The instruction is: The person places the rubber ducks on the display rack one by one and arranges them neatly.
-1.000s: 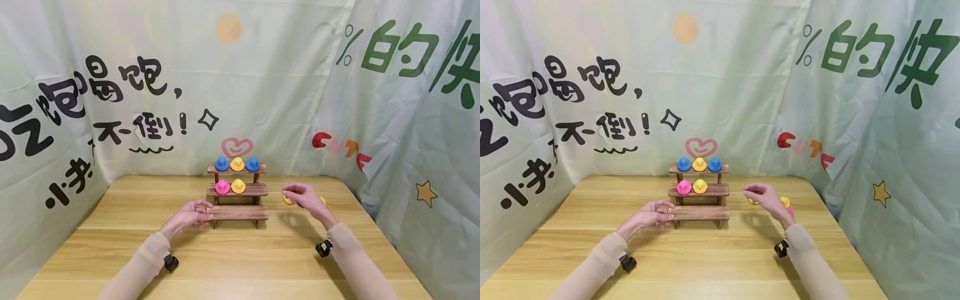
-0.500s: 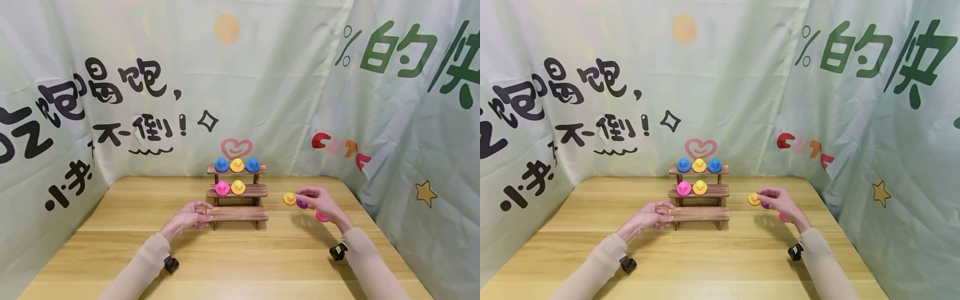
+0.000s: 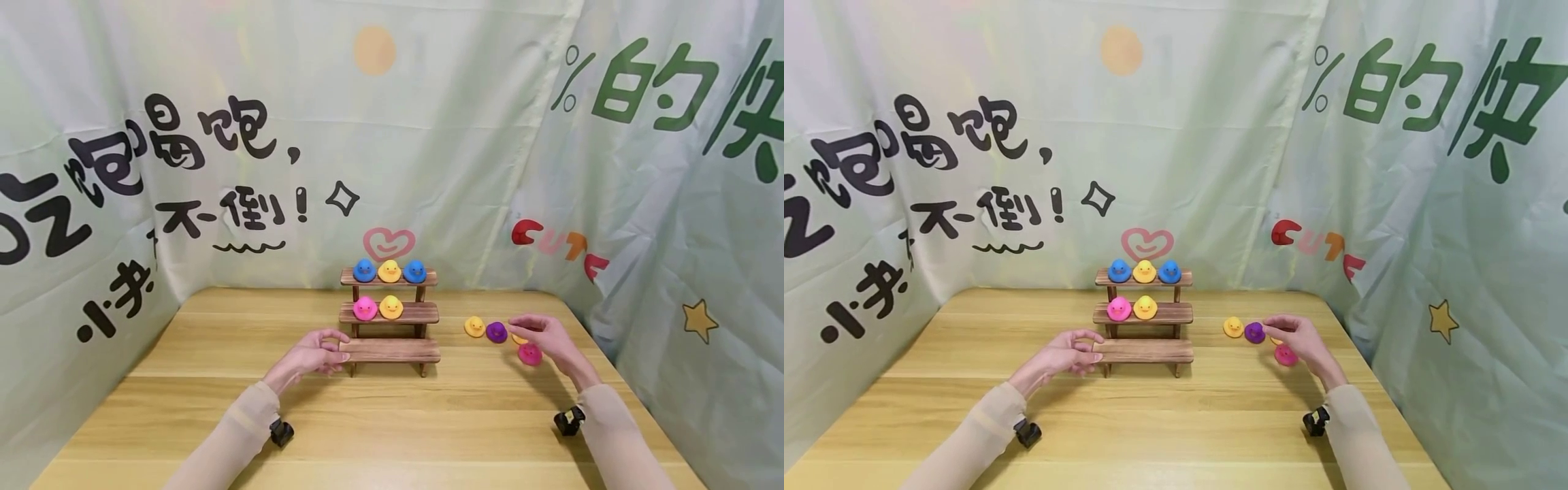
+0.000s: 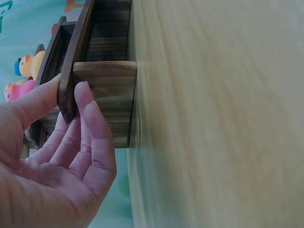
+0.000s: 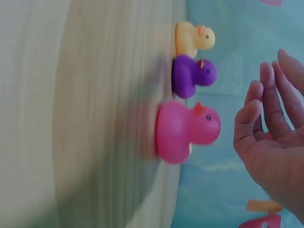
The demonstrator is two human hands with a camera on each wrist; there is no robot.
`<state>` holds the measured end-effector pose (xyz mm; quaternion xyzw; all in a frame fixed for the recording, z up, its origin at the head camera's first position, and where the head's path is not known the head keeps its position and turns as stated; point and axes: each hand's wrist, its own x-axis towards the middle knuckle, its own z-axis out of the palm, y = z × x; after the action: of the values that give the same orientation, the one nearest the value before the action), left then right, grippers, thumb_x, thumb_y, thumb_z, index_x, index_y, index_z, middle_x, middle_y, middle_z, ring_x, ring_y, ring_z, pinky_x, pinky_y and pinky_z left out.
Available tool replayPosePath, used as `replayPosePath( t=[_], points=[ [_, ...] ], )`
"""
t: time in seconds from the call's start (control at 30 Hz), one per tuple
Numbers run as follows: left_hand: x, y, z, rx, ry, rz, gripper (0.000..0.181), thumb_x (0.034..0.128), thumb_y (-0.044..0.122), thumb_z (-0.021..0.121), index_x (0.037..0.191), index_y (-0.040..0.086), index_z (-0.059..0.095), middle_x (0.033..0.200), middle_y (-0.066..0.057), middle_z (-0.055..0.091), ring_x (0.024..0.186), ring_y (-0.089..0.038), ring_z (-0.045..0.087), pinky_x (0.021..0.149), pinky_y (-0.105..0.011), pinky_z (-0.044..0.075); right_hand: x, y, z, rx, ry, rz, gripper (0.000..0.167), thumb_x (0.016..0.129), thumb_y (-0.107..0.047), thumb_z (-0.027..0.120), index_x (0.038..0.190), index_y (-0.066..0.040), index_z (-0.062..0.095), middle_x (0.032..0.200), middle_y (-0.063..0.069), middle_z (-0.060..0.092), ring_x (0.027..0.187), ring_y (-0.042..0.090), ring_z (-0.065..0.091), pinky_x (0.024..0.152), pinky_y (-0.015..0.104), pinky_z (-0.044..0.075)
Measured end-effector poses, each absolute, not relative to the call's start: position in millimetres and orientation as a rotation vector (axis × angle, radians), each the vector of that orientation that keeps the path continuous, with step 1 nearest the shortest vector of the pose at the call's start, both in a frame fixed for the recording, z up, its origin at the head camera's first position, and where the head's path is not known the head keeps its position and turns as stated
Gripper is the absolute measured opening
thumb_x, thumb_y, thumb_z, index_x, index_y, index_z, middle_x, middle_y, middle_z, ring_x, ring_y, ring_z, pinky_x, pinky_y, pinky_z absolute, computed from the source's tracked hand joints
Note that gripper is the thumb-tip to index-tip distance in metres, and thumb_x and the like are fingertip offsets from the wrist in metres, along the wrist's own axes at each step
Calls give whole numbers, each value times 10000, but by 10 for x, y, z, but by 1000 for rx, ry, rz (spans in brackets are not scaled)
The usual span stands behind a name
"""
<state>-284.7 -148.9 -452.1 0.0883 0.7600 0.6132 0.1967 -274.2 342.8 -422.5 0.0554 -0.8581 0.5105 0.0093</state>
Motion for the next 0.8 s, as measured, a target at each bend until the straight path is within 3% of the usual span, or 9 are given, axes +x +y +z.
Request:
replayPosePath(
  t=[0.2,0.37,0.57,0.8],
  points=[
    [-2838,-1488,-4523,242,2129,1716,460,861,94,734,1265,14,529,906,-117,685,700,-176,664,598,-255,567,-2764,3551,-4272,145,-2776,1504,432,936,-257,673,1194,88,626,1097,131,708,882,43,627,802,240,535],
    [-2840,-1486,-4523,233,2128,1712,461,857,93,735,1263,18,531,885,-94,679,700,-173,661,599,-249,564,-2777,3628,-4333,146,-2812,1444,406,928,-246,684,1175,74,646,1136,164,695,951,62,586,798,178,489],
    [-2849,-1481,-4518,233,2135,1711,461,855,90,736,1263,22,533,866,-65,677,698,-173,663,602,-251,565,-2750,3681,-4379,121,-2863,1396,399,910,-206,701,1200,61,645,1232,219,648,1024,132,550,784,199,504],
    [-2846,-1490,-4519,239,2142,1704,462,857,91,735,1265,19,533,877,-81,679,703,-176,665,609,-257,570,-2736,3747,-4454,92,-2884,1476,425,899,-187,717,1209,87,617,1095,171,691,885,118,596,726,237,528]
  ],
)
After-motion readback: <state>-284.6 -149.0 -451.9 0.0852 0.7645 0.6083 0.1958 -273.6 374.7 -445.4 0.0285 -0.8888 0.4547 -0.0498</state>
